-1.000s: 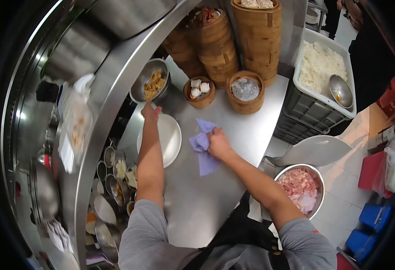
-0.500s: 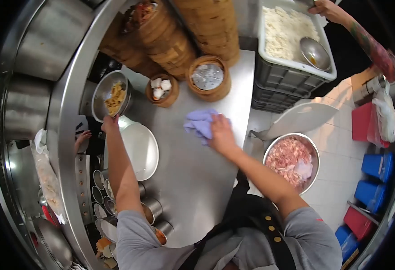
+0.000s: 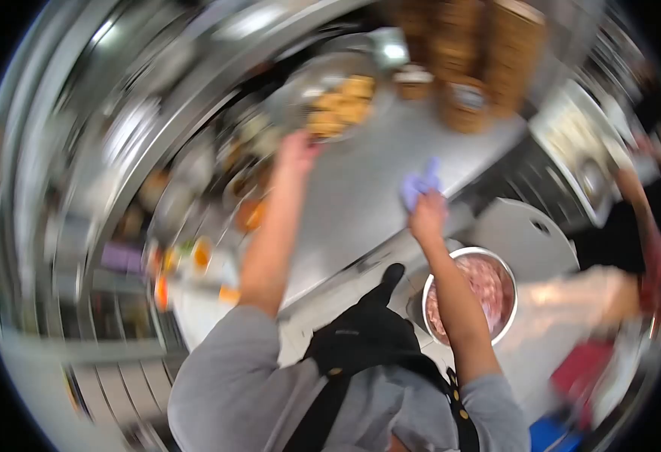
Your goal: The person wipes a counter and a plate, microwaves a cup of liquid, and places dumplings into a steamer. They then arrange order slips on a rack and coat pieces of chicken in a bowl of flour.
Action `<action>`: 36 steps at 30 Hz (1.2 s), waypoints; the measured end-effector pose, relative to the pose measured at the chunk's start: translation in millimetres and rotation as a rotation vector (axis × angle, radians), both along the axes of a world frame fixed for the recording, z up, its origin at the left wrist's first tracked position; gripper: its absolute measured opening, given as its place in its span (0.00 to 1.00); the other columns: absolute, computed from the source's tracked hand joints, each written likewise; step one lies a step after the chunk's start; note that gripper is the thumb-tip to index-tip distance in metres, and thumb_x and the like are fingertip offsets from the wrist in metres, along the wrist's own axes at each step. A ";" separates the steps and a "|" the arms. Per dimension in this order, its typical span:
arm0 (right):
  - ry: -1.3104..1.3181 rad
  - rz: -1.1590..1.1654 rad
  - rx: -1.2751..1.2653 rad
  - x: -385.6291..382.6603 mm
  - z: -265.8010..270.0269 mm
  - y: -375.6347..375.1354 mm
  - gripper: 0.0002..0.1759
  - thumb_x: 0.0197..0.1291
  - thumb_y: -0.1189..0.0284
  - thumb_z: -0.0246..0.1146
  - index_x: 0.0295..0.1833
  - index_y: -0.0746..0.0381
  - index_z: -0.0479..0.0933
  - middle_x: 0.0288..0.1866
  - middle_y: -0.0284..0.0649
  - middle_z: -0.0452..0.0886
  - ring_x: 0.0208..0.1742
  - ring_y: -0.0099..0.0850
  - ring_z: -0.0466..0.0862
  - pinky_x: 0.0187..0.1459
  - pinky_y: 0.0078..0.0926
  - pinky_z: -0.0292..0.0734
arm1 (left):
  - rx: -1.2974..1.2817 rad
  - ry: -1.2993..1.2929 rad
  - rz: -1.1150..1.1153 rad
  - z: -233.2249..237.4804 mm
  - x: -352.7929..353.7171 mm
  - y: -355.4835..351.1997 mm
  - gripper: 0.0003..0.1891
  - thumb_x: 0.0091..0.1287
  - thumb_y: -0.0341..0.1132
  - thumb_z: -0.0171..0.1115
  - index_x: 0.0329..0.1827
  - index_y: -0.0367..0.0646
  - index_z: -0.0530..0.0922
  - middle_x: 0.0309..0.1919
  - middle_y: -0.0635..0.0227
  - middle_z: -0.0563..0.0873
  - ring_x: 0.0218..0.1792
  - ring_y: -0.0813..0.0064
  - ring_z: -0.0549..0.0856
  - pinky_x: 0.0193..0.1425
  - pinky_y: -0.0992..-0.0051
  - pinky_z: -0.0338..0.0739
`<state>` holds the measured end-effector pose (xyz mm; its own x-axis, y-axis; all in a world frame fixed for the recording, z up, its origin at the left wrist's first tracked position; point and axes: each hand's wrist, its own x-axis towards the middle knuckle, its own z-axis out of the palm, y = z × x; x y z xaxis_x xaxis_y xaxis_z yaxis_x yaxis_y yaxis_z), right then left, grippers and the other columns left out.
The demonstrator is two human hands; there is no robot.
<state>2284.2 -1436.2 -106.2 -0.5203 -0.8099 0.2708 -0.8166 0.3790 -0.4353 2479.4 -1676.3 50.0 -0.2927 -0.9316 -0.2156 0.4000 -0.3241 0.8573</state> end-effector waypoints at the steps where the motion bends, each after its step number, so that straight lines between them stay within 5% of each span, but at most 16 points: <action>1: 0.069 0.020 -0.065 4.0 -6.4 6.2 0.18 0.47 0.75 0.60 0.47 0.66 0.75 0.58 0.51 0.72 0.58 0.52 0.71 0.57 0.48 0.67 | 0.014 -0.091 0.102 4.8 -1.2 39.7 0.04 0.59 0.23 0.57 0.35 0.33 0.73 0.36 0.57 0.77 0.40 0.61 0.81 0.40 0.57 0.83; 3: -0.005 0.165 -0.081 -39.0 -13.7 11.9 0.28 0.39 0.80 0.61 0.53 0.70 0.74 0.54 0.56 0.73 0.52 0.55 0.73 0.54 0.42 0.70 | 0.060 -0.022 0.193 7.2 -23.8 108.1 0.06 0.55 0.20 0.59 0.35 0.34 0.72 0.31 0.59 0.77 0.25 0.62 0.80 0.26 0.60 0.83; 7: -0.367 0.377 0.105 -117.0 -25.0 25.2 0.23 0.38 0.74 0.66 0.45 0.67 0.79 0.45 0.58 0.81 0.47 0.55 0.81 0.52 0.46 0.75 | 0.129 -0.101 0.278 -14.8 -30.4 232.5 0.06 0.59 0.23 0.56 0.39 0.37 0.74 0.33 0.61 0.80 0.29 0.68 0.81 0.36 0.59 0.83; 8: -0.350 0.367 0.095 -187.9 -40.9 5.5 0.20 0.37 0.74 0.66 0.42 0.67 0.80 0.39 0.57 0.81 0.44 0.54 0.81 0.49 0.45 0.76 | 0.144 -0.067 0.384 -13.6 -99.6 238.6 0.05 0.58 0.23 0.57 0.37 0.35 0.74 0.31 0.62 0.80 0.27 0.70 0.81 0.32 0.61 0.83; 13: -0.359 0.424 -0.090 -119.8 -6.6 -3.8 0.17 0.37 0.72 0.68 0.36 0.67 0.79 0.35 0.55 0.80 0.40 0.54 0.80 0.45 0.47 0.76 | 0.047 -0.234 0.867 12.0 32.2 340.5 0.06 0.57 0.22 0.56 0.37 0.32 0.76 0.29 0.58 0.82 0.26 0.65 0.84 0.26 0.63 0.84; 17: -0.262 0.532 -0.170 -89.3 -3.3 -60.5 0.24 0.37 0.73 0.69 0.45 0.66 0.76 0.43 0.54 0.76 0.46 0.54 0.76 0.50 0.47 0.72 | -0.081 -0.598 1.055 -13.7 112.6 354.1 0.08 0.56 0.24 0.56 0.37 0.29 0.75 0.29 0.57 0.83 0.25 0.67 0.84 0.26 0.65 0.82; 20: -0.116 0.614 -0.152 -75.4 -39.2 -99.2 0.27 0.37 0.74 0.70 0.49 0.65 0.74 0.50 0.53 0.73 0.52 0.54 0.72 0.54 0.47 0.69 | -0.150 -1.427 1.019 -26.1 138.7 346.0 0.11 0.51 0.22 0.56 0.36 0.24 0.73 0.30 0.48 0.81 0.23 0.62 0.82 0.30 0.63 0.76; 21: -0.111 0.608 -0.144 -73.7 -50.1 -97.9 0.27 0.37 0.74 0.70 0.49 0.65 0.74 0.50 0.53 0.73 0.52 0.54 0.72 0.54 0.47 0.69 | -0.146 -1.424 1.008 -35.7 145.5 343.6 0.11 0.51 0.22 0.56 0.36 0.24 0.73 0.30 0.48 0.81 0.23 0.62 0.82 0.30 0.63 0.76; 23: 0.019 0.591 -0.190 -64.9 -58.2 -95.9 0.24 0.39 0.73 0.68 0.46 0.65 0.74 0.52 0.54 0.72 0.55 0.53 0.70 0.56 0.47 0.66 | -0.534 -1.474 1.076 -39.5 156.4 329.4 0.09 0.50 0.21 0.54 0.35 0.26 0.73 0.37 0.43 0.80 0.25 0.53 0.81 0.33 0.62 0.76; 31: 0.070 0.589 -0.153 -75.7 -66.6 -96.5 0.26 0.39 0.75 0.67 0.49 0.65 0.73 0.58 0.54 0.69 0.55 0.54 0.68 0.56 0.47 0.68 | -0.448 -1.531 1.037 -66.8 199.2 324.3 0.09 0.52 0.19 0.52 0.37 0.28 0.71 0.52 0.41 0.74 0.38 0.40 0.79 0.39 0.56 0.77; 33: 0.066 0.578 -0.149 -75.9 -67.5 -95.0 0.25 0.39 0.75 0.67 0.49 0.64 0.74 0.57 0.53 0.69 0.55 0.54 0.68 0.57 0.47 0.67 | -0.525 -1.583 1.185 -73.8 219.7 324.8 0.07 0.53 0.19 0.52 0.36 0.29 0.71 0.56 0.40 0.72 0.41 0.41 0.79 0.40 0.54 0.76; 36: 0.033 0.562 -0.122 -73.3 -58.8 -91.6 0.25 0.39 0.75 0.67 0.49 0.65 0.74 0.57 0.53 0.70 0.55 0.54 0.68 0.57 0.46 0.67 | -0.426 -1.578 1.293 -83.0 253.9 339.7 0.11 0.52 0.19 0.52 0.40 0.26 0.72 0.51 0.40 0.75 0.39 0.44 0.80 0.40 0.56 0.76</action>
<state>2210.9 -1527.8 -165.0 -0.0090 -0.9215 0.3884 -0.8920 -0.1682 -0.4196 2733.3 -1336.6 -33.0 0.5969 -0.4519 0.6630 -0.7988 -0.2567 0.5441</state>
